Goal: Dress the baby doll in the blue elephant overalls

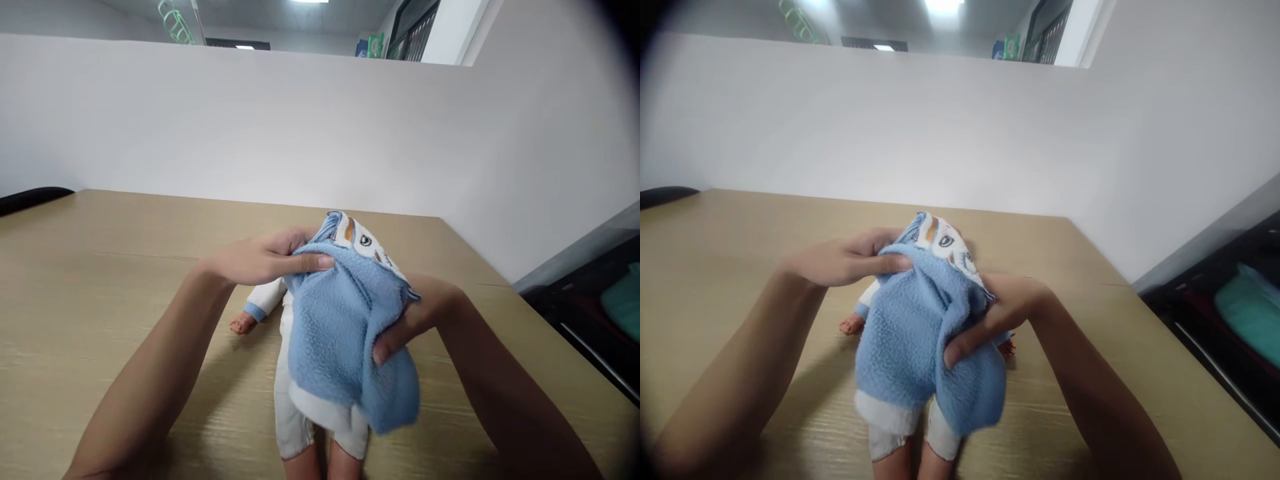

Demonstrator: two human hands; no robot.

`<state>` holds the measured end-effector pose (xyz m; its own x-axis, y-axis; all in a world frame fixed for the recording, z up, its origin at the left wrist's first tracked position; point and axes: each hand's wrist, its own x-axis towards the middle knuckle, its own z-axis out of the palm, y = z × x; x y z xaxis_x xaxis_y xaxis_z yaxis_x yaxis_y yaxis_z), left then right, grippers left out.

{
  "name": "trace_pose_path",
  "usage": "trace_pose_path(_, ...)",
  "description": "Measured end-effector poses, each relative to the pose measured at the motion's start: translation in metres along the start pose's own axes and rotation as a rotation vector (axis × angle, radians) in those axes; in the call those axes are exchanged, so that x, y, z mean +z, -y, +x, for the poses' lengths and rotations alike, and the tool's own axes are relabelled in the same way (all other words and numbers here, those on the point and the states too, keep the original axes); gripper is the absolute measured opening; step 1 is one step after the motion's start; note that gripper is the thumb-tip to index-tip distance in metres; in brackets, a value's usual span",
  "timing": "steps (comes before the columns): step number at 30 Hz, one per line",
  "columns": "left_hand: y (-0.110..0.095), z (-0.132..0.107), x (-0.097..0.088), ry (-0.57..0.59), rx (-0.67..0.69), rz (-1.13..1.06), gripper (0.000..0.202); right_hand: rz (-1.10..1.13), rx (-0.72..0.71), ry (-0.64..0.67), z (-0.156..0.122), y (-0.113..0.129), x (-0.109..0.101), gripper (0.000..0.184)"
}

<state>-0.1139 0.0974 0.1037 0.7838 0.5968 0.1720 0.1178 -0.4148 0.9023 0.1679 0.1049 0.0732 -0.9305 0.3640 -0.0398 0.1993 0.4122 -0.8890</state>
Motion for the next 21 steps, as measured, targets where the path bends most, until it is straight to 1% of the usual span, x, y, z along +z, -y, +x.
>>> trace_pose_path(2, 0.001, 0.000, -0.001, 0.071, -0.031, -0.011, 0.034, 0.023, -0.030, -0.138, 0.001, -0.003, 0.001, 0.061)
trace_pose_path(4, 0.002, -0.001, -0.002, 0.191, -0.041, -0.059, 0.039, 0.086, -0.057, -0.276, 0.002, -0.010, 0.001, 0.065)
trace_pose_path(6, 0.003, -0.002, -0.003, 0.282, -0.042, -0.105, 0.036, 0.165, -0.090, -0.366, 0.003, -0.019, 0.001, 0.069)
trace_pose_path(7, 0.004, -0.002, -0.003, 0.304, -0.043, -0.121, 0.034, 0.201, -0.104, -0.384, 0.003, -0.023, 0.001, 0.070)
trace_pose_path(8, 0.004, -0.002, -0.003, 0.312, -0.042, -0.134, 0.032, 0.230, -0.112, -0.382, 0.004, -0.025, 0.001, 0.071)
trace_pose_path(10, 0.007, -0.001, -0.002, 0.273, -0.028, -0.153, 0.032, 0.240, -0.111, -0.336, 0.006, -0.025, 0.002, 0.070)
trace_pose_path(12, 0.010, 0.000, -0.001, 0.191, 0.007, -0.152, 0.031, 0.200, -0.098, -0.285, 0.006, -0.022, 0.002, 0.070)
trace_pose_path(14, 0.013, 0.001, 0.000, 0.102, 0.044, -0.125, 0.031, 0.188, -0.084, -0.227, 0.006, -0.019, 0.001, 0.076)
trace_pose_path(15, 0.014, 0.002, 0.000, 0.076, 0.058, -0.107, 0.031, 0.203, -0.072, -0.175, 0.006, -0.017, 0.001, 0.080)
trace_pose_path(17, 0.013, 0.003, 0.001, 0.067, 0.069, -0.068, 0.031, 0.240, -0.055, -0.050, 0.005, -0.017, 0.000, 0.084)
trace_pose_path(18, 0.013, 0.004, 0.001, 0.074, 0.072, -0.052, 0.032, 0.244, -0.052, -0.006, 0.005, -0.018, -0.001, 0.082)
trace_pose_path(20, 0.012, 0.005, 0.001, 0.088, 0.068, -0.028, 0.037, 0.229, -0.068, 0.015, 0.005, -0.021, -0.001, 0.076)
trace_pose_path(21, 0.011, 0.005, 0.001, 0.097, 0.060, -0.021, 0.041, 0.226, -0.086, -0.008, 0.006, -0.023, 0.000, 0.073)
